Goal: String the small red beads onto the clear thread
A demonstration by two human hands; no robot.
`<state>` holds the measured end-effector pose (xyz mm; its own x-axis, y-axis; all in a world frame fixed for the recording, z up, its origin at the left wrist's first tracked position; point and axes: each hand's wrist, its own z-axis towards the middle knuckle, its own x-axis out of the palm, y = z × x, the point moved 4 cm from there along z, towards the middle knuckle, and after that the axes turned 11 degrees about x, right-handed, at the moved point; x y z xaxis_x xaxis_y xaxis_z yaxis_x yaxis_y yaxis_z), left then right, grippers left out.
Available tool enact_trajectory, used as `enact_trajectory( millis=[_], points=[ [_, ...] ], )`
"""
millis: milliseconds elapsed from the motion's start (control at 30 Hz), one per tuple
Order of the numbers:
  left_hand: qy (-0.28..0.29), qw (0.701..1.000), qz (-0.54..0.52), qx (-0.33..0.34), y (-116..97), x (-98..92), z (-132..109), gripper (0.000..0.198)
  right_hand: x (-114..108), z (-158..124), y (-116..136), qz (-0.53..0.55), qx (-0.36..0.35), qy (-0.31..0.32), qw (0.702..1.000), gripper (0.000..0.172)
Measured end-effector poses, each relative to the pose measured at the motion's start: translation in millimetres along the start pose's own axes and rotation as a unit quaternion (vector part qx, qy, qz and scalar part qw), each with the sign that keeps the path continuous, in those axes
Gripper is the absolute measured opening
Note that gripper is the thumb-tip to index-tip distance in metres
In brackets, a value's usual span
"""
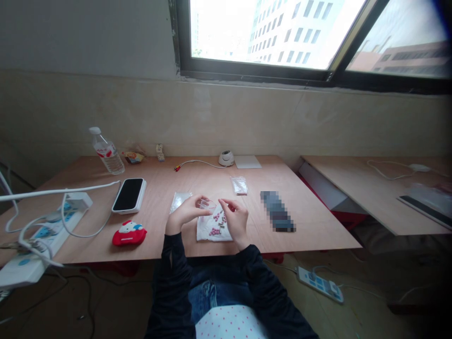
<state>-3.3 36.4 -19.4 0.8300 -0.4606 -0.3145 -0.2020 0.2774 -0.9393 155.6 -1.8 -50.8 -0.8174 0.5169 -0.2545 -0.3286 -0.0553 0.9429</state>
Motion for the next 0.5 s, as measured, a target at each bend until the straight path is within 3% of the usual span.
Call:
enact_trajectory(
  millis=[233,500],
  points=[
    [-0.003,0.999,0.019,0.031,-9.3,2.7,3.0,0.035,3.7,-9.3,18.8,0.059,-0.004,0.044,0.997,0.027],
    [-0.017,1.000,0.021,0.013,0.1,-1.2,1.8,0.041,1.2,-3.3,4.6,0.002,0.014,0.051,0.999,0.026]
  ],
)
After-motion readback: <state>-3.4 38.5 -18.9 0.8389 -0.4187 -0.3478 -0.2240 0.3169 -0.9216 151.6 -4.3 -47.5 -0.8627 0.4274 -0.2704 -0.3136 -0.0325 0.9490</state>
